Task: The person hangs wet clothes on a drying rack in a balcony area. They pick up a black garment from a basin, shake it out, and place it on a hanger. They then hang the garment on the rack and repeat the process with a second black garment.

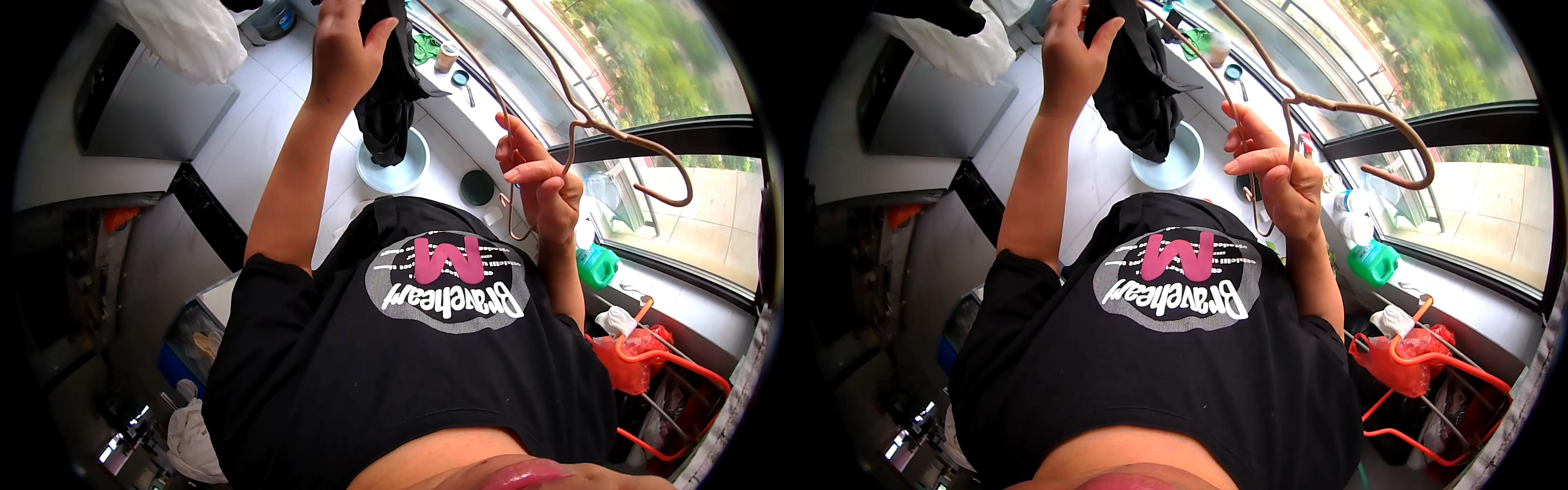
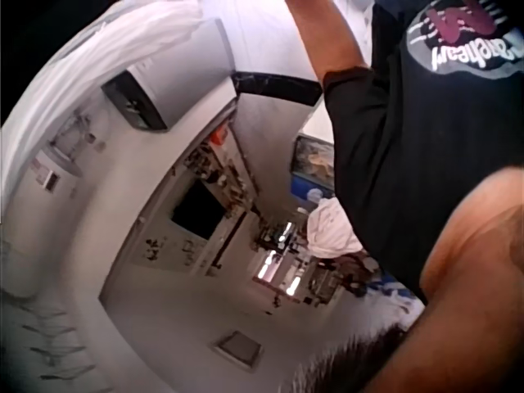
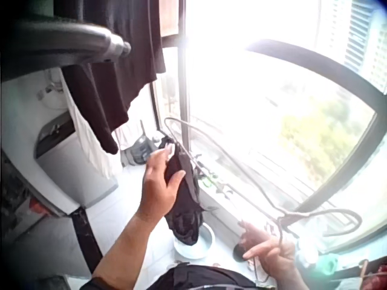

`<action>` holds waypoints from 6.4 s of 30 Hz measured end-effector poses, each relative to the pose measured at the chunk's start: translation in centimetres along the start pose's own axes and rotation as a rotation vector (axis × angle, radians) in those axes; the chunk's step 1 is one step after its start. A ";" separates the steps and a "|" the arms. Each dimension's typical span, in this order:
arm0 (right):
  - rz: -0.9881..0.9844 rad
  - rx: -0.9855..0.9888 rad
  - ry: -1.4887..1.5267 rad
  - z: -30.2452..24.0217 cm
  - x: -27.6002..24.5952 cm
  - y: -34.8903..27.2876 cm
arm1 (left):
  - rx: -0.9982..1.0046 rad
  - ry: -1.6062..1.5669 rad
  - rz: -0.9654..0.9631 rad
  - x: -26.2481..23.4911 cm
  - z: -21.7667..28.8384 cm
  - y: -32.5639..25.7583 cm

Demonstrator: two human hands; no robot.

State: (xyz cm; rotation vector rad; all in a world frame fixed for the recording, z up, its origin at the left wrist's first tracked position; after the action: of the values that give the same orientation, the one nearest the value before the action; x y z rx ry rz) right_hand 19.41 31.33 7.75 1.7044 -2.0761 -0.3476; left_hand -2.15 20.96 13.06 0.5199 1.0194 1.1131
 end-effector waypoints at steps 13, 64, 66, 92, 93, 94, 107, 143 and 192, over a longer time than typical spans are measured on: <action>0.064 0.012 0.008 1.4 -0.4 1.4 | 0.255 0.892 -0.991 13.3 -9.9 -23.7; 0.414 0.422 0.132 10.6 -4.9 12.2 | 0.004 -0.050 -0.558 7.1 1.7 -9.7; 0.372 0.411 0.103 9.3 -5.3 13.1 | 0.027 -0.089 -0.490 6.0 2.1 -9.7; 0.448 0.296 0.016 -2.6 -2.0 21.3 | -0.105 -0.891 -0.417 -0.4 6.8 4.0; 0.425 0.292 -0.051 -2.2 -1.4 20.8 | -0.231 -0.958 -0.586 0.6 7.4 3.9; 0.399 0.276 -0.122 -2.3 -0.8 21.0 | -0.329 -1.022 -0.607 1.0 7.5 4.2; 0.445 0.223 -0.010 -5.6 -2.9 20.5 | -0.218 -0.531 -0.336 1.2 8.5 9.4; 0.160 -0.205 -0.910 -28.2 -15.7 24.1 | -0.041 -0.865 -0.332 -9.0 9.2 18.6; 1.156 -0.711 -1.646 -44.8 10.9 11.7 | 0.153 -0.340 -0.336 -1.3 12.1 -2.7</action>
State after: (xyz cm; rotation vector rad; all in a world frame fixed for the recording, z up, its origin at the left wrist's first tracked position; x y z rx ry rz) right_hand 28.93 26.60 54.09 -0.7232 -2.6791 -2.0820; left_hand 9.56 20.33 17.18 0.6111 0.8567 0.6254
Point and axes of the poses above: each hand's wrist, its own y-axis towards the middle knuckle, its own x-axis out of the palm, z = x × y, the point moved 9 cm from there along y, towards the middle knuckle, and after that the axes turned 3 degrees about -z, right-handed, at the moved point
